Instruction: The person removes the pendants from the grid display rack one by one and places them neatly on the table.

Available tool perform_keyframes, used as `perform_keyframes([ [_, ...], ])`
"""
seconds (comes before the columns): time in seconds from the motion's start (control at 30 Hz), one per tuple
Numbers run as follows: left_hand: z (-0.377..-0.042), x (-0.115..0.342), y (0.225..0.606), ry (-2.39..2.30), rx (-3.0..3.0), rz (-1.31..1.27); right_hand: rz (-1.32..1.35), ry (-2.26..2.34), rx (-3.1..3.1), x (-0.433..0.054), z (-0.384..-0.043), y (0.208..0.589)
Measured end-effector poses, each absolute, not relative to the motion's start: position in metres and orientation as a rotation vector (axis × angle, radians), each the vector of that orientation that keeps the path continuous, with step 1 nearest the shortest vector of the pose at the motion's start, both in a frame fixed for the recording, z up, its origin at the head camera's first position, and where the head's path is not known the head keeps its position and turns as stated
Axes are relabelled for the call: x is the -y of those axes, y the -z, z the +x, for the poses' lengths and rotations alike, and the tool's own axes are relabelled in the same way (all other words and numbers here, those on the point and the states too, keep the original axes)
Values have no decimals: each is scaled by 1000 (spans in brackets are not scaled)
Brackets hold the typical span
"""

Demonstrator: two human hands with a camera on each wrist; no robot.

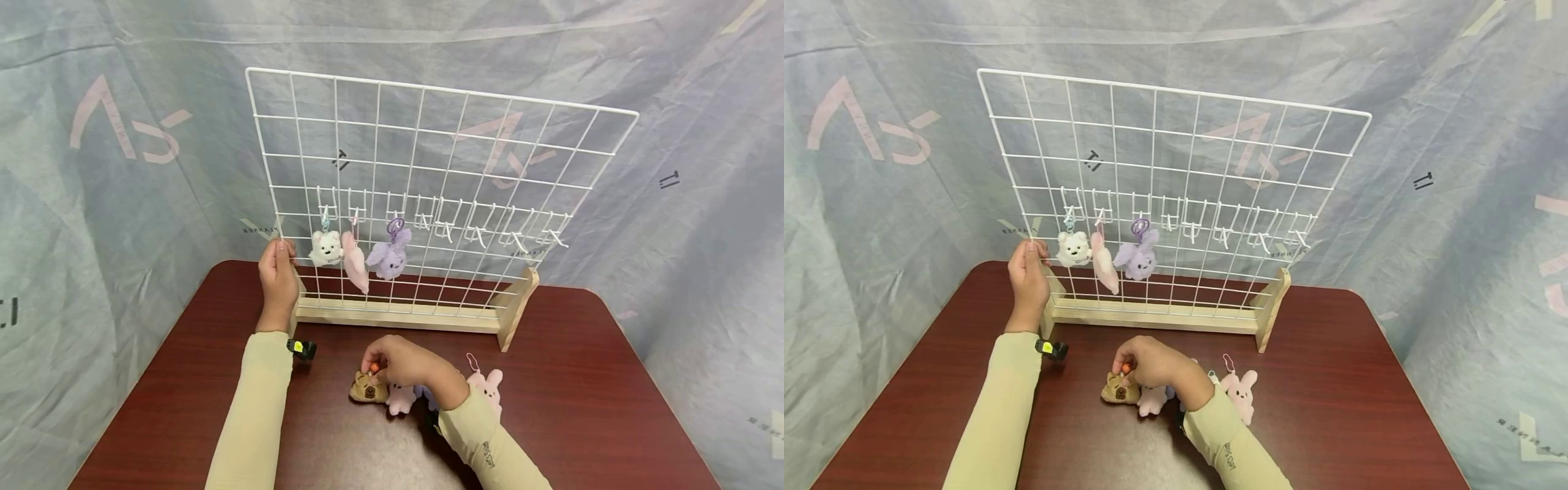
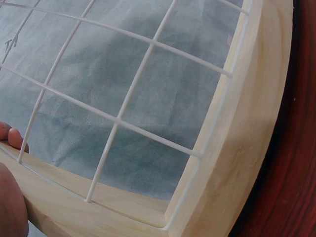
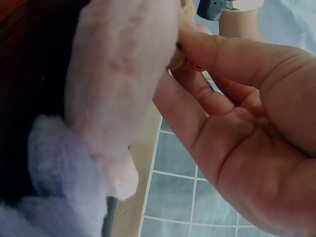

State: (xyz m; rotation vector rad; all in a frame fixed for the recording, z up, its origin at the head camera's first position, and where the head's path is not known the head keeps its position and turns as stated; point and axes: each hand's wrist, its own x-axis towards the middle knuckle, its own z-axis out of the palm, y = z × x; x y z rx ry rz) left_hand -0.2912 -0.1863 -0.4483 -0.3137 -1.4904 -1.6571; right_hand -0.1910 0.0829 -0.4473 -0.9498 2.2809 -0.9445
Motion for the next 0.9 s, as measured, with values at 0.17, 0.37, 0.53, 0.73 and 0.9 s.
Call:
perform_keyframes([
  [0.17,-291,186,448,1660,1497,-303,-957,947,-2274,-84,-192,449],
  [0.37,-287,183,442,1665,1498,-292,-947,914,-2306,-84,-193,450],
  [0.53,-274,177,428,1679,1481,-305,-924,908,-2329,-84,-193,451],
  [0.73,-278,179,433,1672,1478,-304,-924,911,-2344,-84,-193,453],
  [0.9,-289,184,445,1663,1492,-296,-913,913,-2353,-84,-194,453],
])
